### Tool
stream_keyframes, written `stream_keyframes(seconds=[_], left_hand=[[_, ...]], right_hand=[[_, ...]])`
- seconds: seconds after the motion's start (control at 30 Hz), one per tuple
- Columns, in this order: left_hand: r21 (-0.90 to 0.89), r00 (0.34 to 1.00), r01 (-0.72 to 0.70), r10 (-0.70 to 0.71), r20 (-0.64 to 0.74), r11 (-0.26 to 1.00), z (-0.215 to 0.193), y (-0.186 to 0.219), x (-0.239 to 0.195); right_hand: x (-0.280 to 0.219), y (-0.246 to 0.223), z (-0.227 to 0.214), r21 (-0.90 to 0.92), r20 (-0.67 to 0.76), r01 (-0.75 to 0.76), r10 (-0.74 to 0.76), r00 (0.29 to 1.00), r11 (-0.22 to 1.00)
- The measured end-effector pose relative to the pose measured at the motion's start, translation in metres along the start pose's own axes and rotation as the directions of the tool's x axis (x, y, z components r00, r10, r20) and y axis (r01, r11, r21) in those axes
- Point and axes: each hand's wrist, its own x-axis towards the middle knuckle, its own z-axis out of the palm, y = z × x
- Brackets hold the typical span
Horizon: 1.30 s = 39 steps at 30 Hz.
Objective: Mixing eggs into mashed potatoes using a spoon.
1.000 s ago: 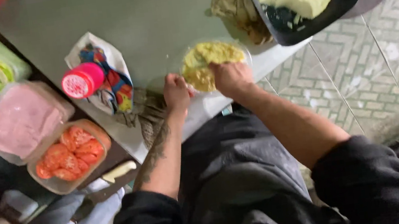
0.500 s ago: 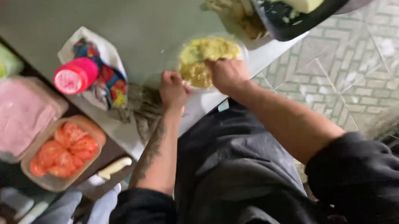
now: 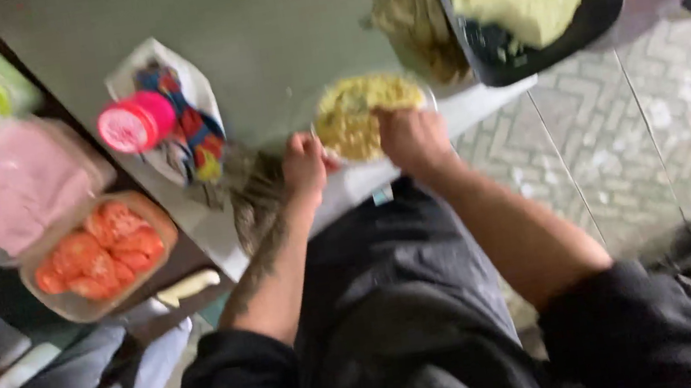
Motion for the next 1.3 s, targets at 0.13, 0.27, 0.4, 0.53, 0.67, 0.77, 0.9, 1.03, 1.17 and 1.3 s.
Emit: stream_keyframes(seconds=[0.13, 0.27, 0.4, 0.53, 0.67, 0.77, 0.9, 1.03, 1.17, 1.3], left_hand=[[-0.095, 0.998, -0.037, 0.041, 0.043, 0.995, 0.010, -0.002, 0.006], [-0.228, 0.998, 0.023, -0.010, 0.061, 0.973, 0.008, -0.024, 0.014], [-0.253, 0.998, 0.012, 0.003, 0.058, 0.967, 0.013, -0.016, 0.012], [-0.306, 0.995, 0.044, -0.014, 0.099, 0.951, 0.011, -0.032, 0.013], [-0.335, 0.993, 0.057, -0.019, 0.116, 0.940, 0.012, -0.016, 0.005], [-0.338, 0.988, 0.120, -0.079, 0.134, 0.934, 0.012, -0.023, 0.013], [-0.385, 0.987, 0.104, -0.046, 0.157, 0.917, 0.011, -0.026, 0.007], [-0.343, 0.984, 0.140, -0.092, 0.152, 0.929, 0.009, -0.007, 0.010], [-0.347, 0.977, 0.170, -0.111, 0.183, 0.922, 0.012, -0.015, 0.003], [-0.342, 0.983, 0.143, -0.094, 0.156, 0.929, 0.009, -0.020, 0.007]], right_hand=[[0.000, 0.016, -0.036, 0.108, -0.067, 0.019, -0.012, 0.998, 0.994], [-0.003, 0.022, -0.032, 0.142, -0.119, -0.068, 0.085, 0.989, 0.988], [0.002, 0.018, -0.043, 0.101, 0.016, -0.063, 0.062, 0.998, 0.993], [0.003, 0.008, -0.026, 0.084, 0.001, -0.057, 0.057, 0.998, 0.995], [-0.008, 0.000, -0.044, 0.150, -0.003, -0.002, 0.003, 1.000, 0.989], [-0.045, 0.007, -0.056, 0.227, -0.148, 0.067, -0.034, 0.988, 0.972], [-0.051, 0.032, -0.004, 0.077, -0.099, 0.050, -0.043, 0.994, 0.996], [-0.054, 0.025, -0.019, 0.082, -0.160, 0.097, -0.083, 0.984, 0.992], [-0.057, 0.027, -0.019, 0.147, -0.137, -0.008, 0.028, 0.990, 0.989], [-0.041, 0.028, -0.016, 0.129, -0.132, 0.010, 0.007, 0.991, 0.992]])
